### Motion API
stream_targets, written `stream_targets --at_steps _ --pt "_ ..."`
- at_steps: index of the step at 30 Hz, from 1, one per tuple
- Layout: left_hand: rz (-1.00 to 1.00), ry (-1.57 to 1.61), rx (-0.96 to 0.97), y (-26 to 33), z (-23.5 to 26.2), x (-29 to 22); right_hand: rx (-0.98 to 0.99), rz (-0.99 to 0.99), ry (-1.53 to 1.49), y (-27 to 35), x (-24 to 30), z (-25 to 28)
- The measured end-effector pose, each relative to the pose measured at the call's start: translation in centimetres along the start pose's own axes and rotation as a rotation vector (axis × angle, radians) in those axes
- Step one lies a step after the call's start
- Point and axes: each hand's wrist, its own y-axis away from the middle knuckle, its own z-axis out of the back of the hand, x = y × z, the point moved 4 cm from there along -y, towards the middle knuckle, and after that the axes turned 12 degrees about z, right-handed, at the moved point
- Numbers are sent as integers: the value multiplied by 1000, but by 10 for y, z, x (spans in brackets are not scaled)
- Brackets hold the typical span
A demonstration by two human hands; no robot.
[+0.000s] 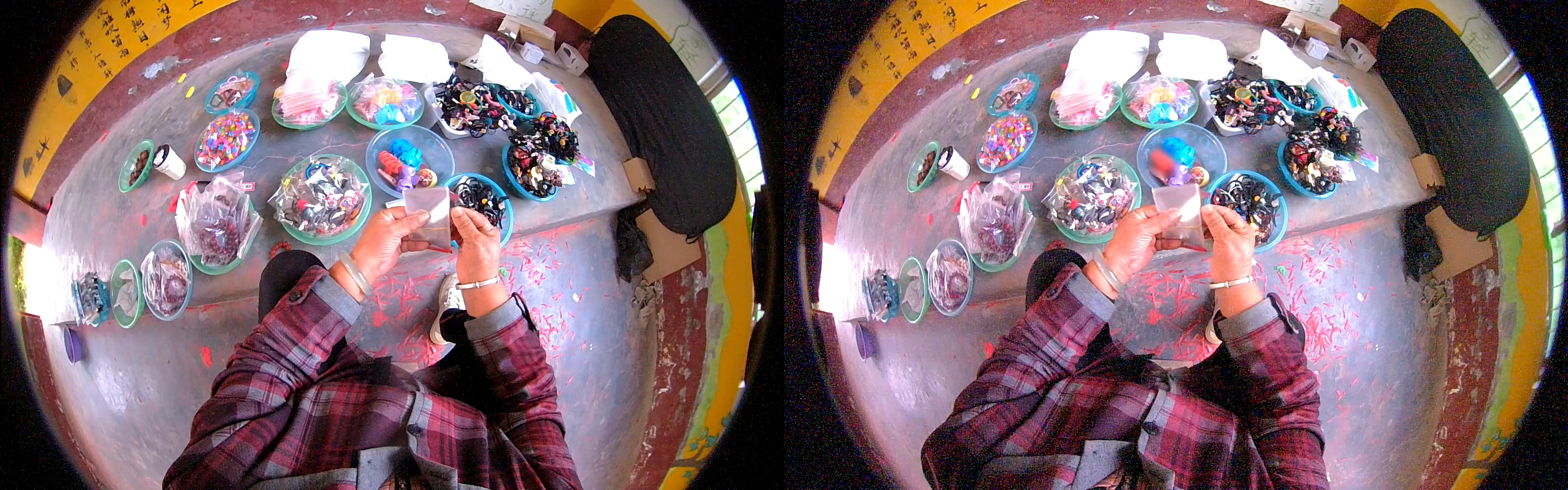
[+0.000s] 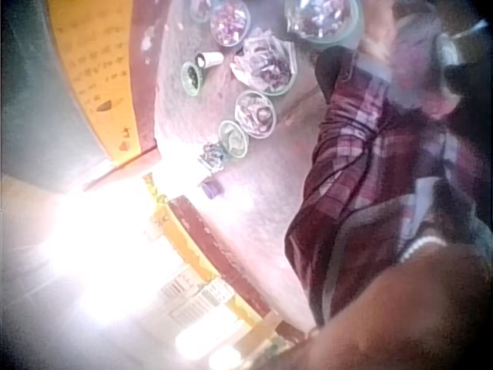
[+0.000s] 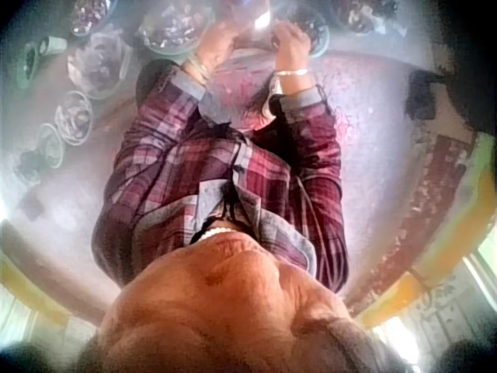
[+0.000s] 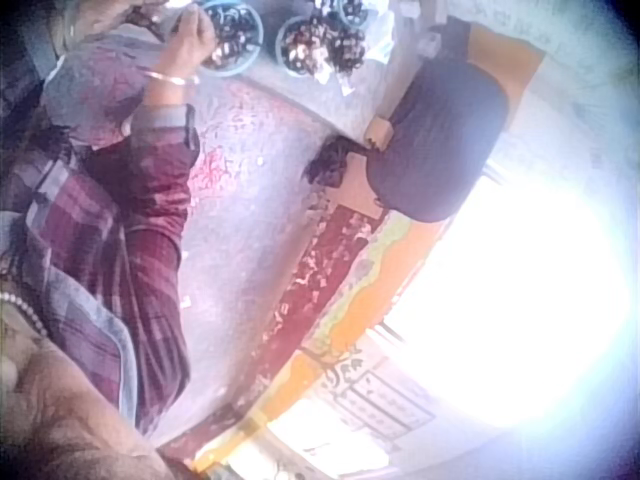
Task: The person sits on the floor surrounded by bowls of craft supplies and sorts small items into clear plastic bags. They pick up items from the bowls, place them into bags, and occasionally seal the bags.
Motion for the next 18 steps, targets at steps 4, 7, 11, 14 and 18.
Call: stream_targets --at_steps 4,7,11,14,18 --pt "3 24 3 -1 -1 3 -73 -24 -94 0 0 -1" --pt "-4 7 1 -5 4 7 -84 -25 -80 -1 2 -3" --pt "-6 -21 15 -6 5 6 100 -99 0 -6 2 -2" --pt "-22 -62 1 -2 1 1 92 -124 -8 -10 4 -1" --pt "-5 -150 -47 -3 2 4 20 -88 -70 -8 -5 5"
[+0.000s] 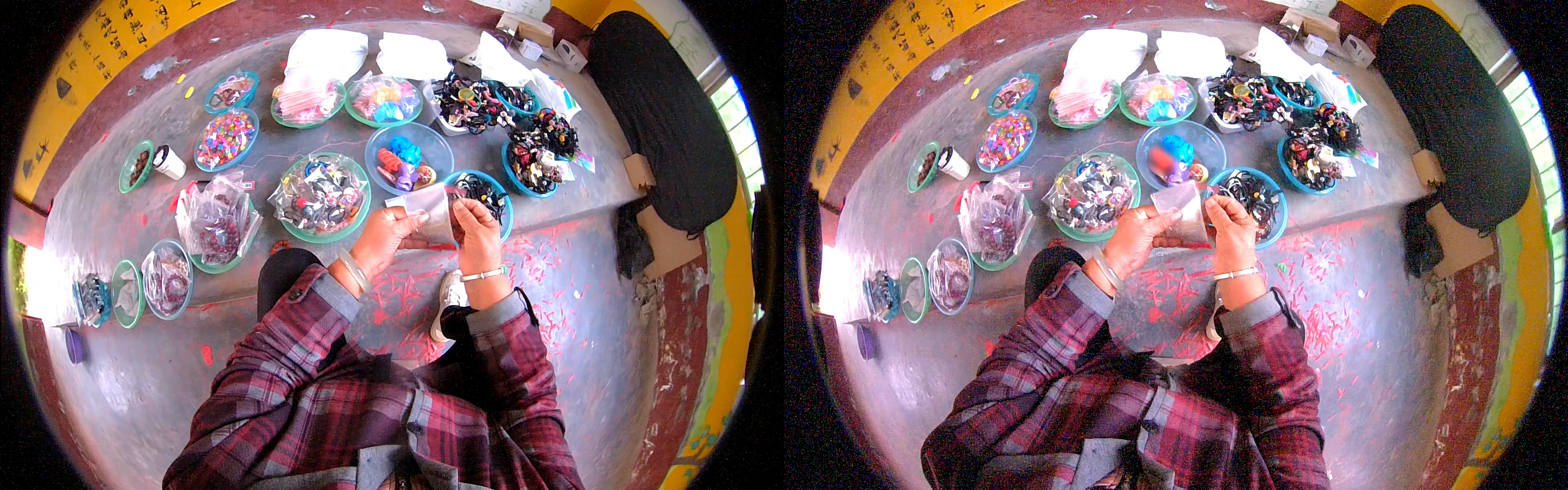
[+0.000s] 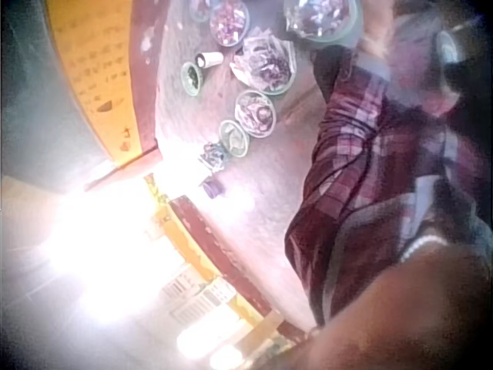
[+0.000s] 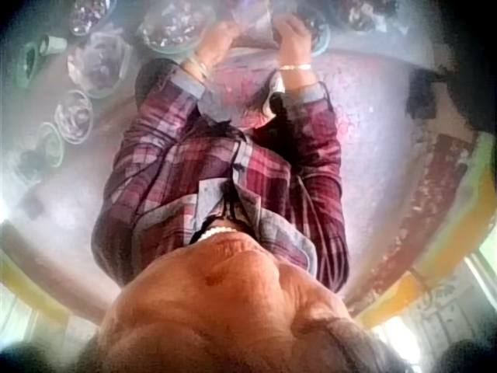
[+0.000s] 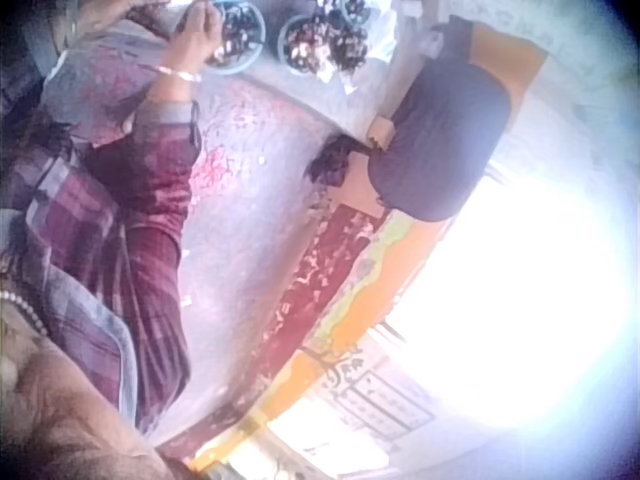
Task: The person sits on the floor surrounded by bowls of craft supplies and sorts small items into clear plastic bags. They pick up items from the bowls, place them into bags, and occasionally seal the bags.
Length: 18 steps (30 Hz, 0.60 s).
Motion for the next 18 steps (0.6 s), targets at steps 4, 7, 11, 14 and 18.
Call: stream_targets --at_steps 4,7,11,14,18 --pt "-36 97 -27 -7 3 12 -138 81 -68 0 -14 3" --pt "-61 158 -45 -11 -2 17 -226 126 -122 -2 -18 8" --pt "-27 180 -45 -16 7 26 -263 103 -192 -3 -17 3" --pt "-13 199 -59 -15 6 24 -269 99 -213 -6 -15 4" --pt "-20 205 -70 -15 8 25 -200 189 -144 -7 -2 3"
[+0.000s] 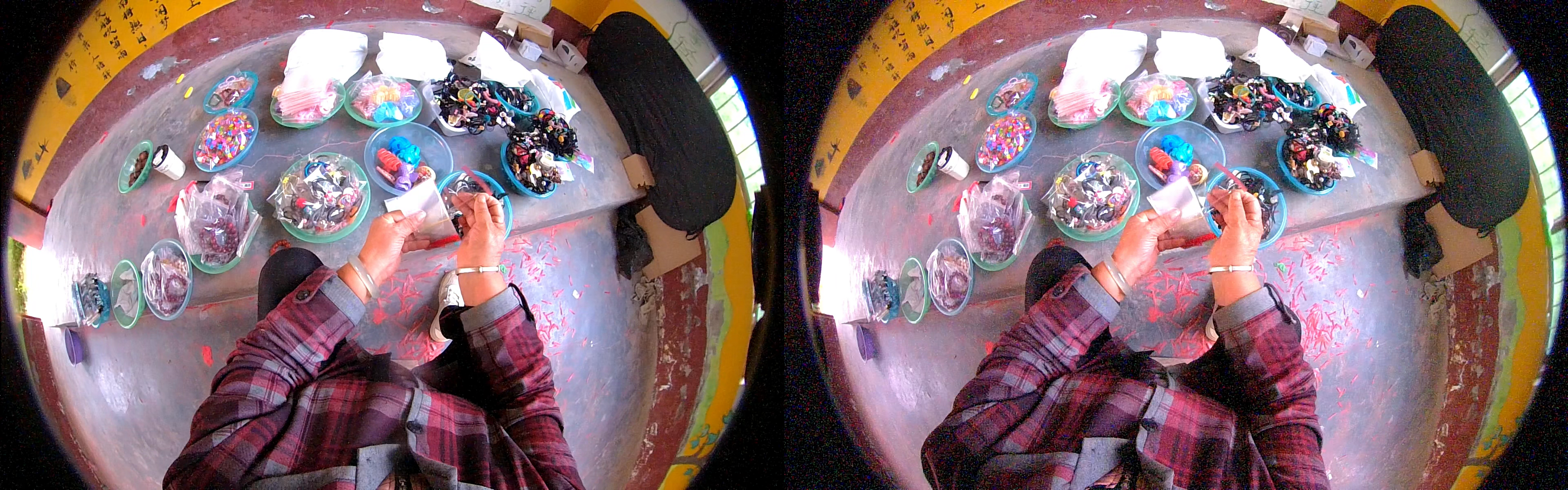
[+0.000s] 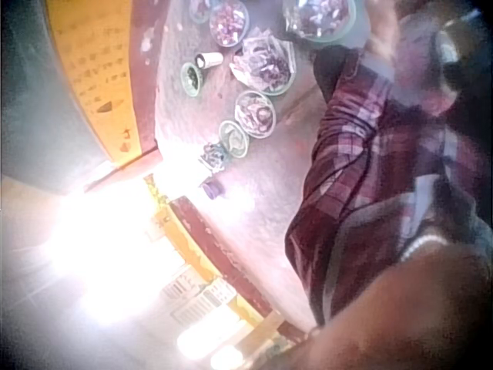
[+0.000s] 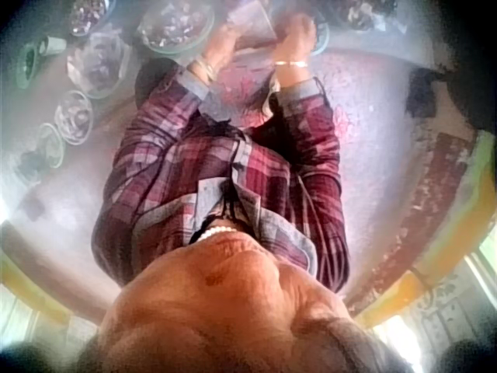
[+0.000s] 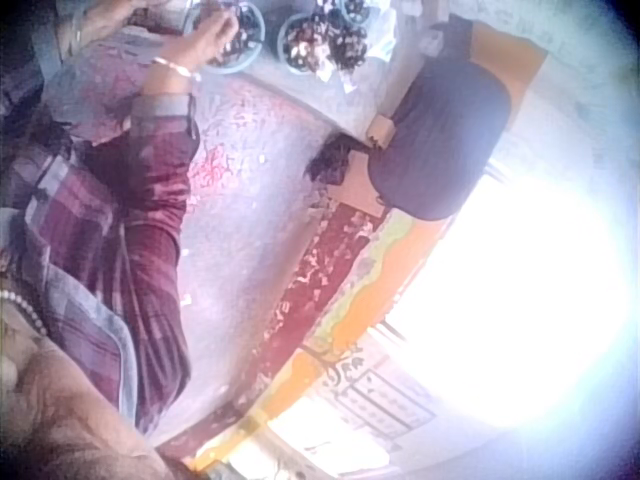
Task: The person sits on the floor surrounded by bowls of craft supplies and sorts small items into clear plastic bags. They pick up items from the bowls, place them into bags, and occasionally seal the bags.
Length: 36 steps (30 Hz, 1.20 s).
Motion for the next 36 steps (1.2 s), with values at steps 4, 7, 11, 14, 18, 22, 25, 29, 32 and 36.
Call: stream_targets --at_steps 4,7,11,14,18,22,25,29,32,36 --pt "-5 -21 1 3 -2 -2 -1 -55 24 -3 3 3" --pt "-2 -82 -6 3 -3 -3 -48 -175 -24 -4 1 7" --pt "-59 -195 -27 5 -8 -5 -119 -256 -158 -10 -6 19" --pt "-120 -220 -55 6 -9 -4 -139 -244 -218 -12 -11 23" --pt "-122 -182 -77 5 -6 1 -158 -192 -259 -13 -11 24" --pt "-79 -81 -81 -1 4 6 -196 -143 -267 -21 -6 34" --pt "-94 13 -142 1 5 -3 -230 -85 -274 -32 6 43" --pt "-136 -54 -170 -14 23 1 -195 -89 -267 -31 14 39" --pt "-107 -82 -262 -31 43 16 -164 -127 -264 -26 12 37" --pt "-28 -16 -399 -59 79 48 -113 -164 -213 -21 16 32"
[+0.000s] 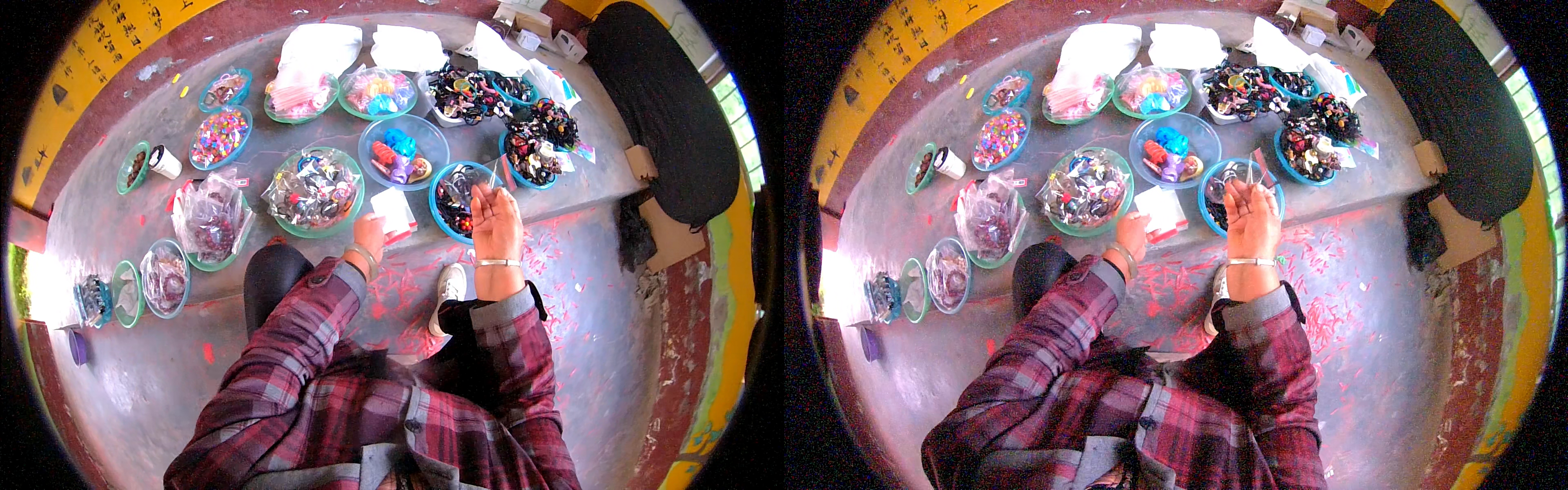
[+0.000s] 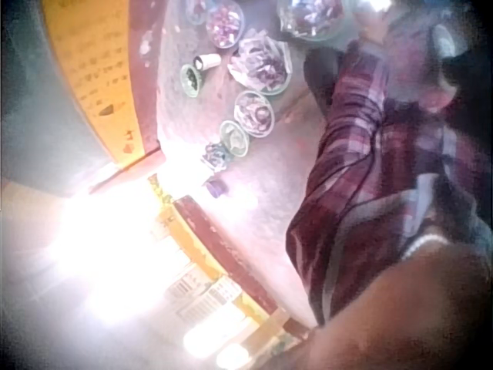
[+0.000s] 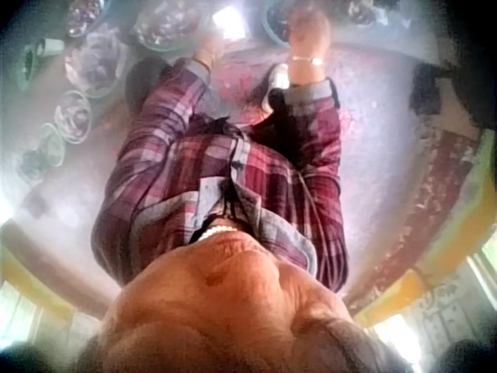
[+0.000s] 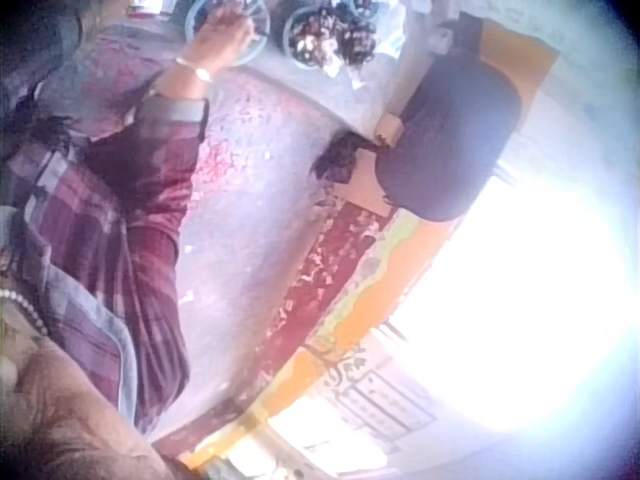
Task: The person sits on the floor surrounded by bowls of craft supplies and sorts small items into clear plastic bags. They pick up items from the bowls, place them into bags, and occasionally seal the bags.
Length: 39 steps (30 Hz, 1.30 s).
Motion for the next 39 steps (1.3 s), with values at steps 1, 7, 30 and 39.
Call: stream_targets --at_steps 1,7,30,39 --pt "17 20 -27 -15 12 12 0 -10 6 1 1 -2" --pt "9 -22 -77 -64 38 44 5 -65 23 6 1 -8" --pt "-168 -96 298 126 -26 -81 531 739 1006 68 29 -71" --pt "-118 -175 280 120 24 -33 821 1859 -346 270 216 -138"
